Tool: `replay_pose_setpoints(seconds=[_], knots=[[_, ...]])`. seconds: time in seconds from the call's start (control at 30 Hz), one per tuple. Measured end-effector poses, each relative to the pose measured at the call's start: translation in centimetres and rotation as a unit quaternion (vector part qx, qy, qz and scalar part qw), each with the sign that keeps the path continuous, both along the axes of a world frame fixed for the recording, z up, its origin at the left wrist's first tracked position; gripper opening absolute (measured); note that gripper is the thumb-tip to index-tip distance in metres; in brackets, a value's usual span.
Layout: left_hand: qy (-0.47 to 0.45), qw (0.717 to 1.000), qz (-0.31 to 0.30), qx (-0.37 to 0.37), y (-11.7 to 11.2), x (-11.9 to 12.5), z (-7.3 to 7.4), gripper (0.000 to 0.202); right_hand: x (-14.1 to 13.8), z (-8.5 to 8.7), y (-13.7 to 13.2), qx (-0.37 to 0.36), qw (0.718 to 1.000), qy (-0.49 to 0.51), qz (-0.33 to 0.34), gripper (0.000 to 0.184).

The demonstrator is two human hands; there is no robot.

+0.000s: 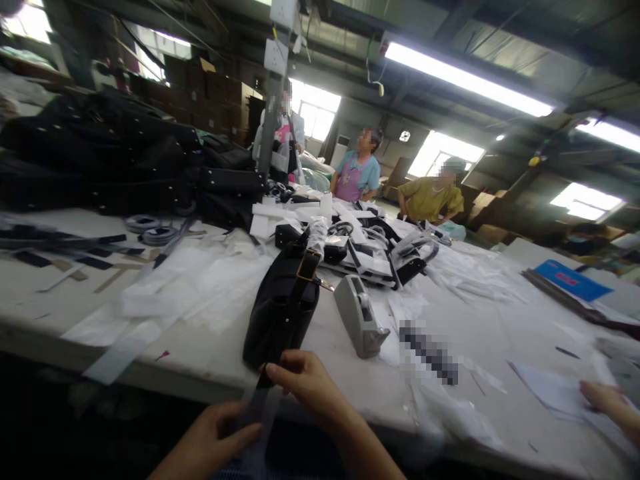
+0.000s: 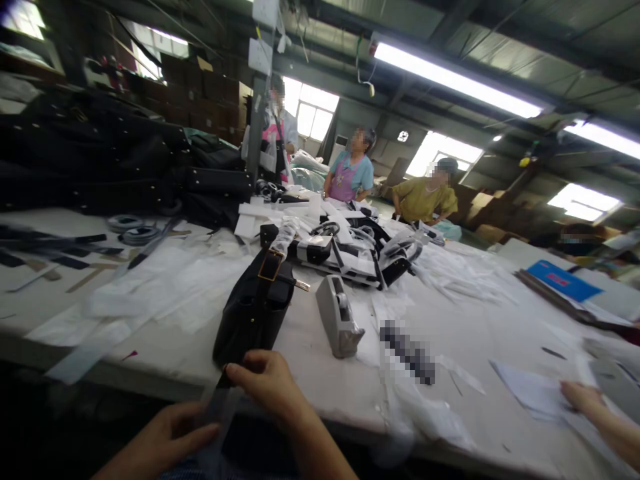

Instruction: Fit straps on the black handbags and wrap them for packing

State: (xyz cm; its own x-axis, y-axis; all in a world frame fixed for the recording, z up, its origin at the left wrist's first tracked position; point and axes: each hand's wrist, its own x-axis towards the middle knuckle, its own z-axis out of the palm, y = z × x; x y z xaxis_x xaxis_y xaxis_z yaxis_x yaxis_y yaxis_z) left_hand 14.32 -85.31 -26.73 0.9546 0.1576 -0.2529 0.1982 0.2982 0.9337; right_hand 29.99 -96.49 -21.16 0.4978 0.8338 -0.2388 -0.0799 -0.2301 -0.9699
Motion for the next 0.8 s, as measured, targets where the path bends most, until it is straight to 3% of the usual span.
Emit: replay_pose_setpoints(seconds=[0.17, 0.33, 0.47, 0.8], knots=[[0.072, 0.996, 0.058, -0.019, 0.3, -3.8, -0.6, 0.049, -0.8, 0.2, 0.3, -0.002, 0.998, 0.052, 0.032, 0.05], [0.104, 0.989, 0.097, 0.03, 0.8, -5.7, -0.3, 0.053, -1.5, 0.3, 0.6, -0.018, 0.998, 0.043, 0.049, 0.044], [0.088, 0.99, 0.085, 0.076, 1.7, -6.3, -0.2, 0.044, -1.4, 0.7, 0.7, -0.002, 0.997, 0.048, 0.06, 0.036], [0.11, 0.98, 0.088, 0.142, 1.9, -5.9, 0.5, 0.031, -3.1, 1.8, 1.3, 0.048, 0.992, 0.117, -0.018, 0.038]])
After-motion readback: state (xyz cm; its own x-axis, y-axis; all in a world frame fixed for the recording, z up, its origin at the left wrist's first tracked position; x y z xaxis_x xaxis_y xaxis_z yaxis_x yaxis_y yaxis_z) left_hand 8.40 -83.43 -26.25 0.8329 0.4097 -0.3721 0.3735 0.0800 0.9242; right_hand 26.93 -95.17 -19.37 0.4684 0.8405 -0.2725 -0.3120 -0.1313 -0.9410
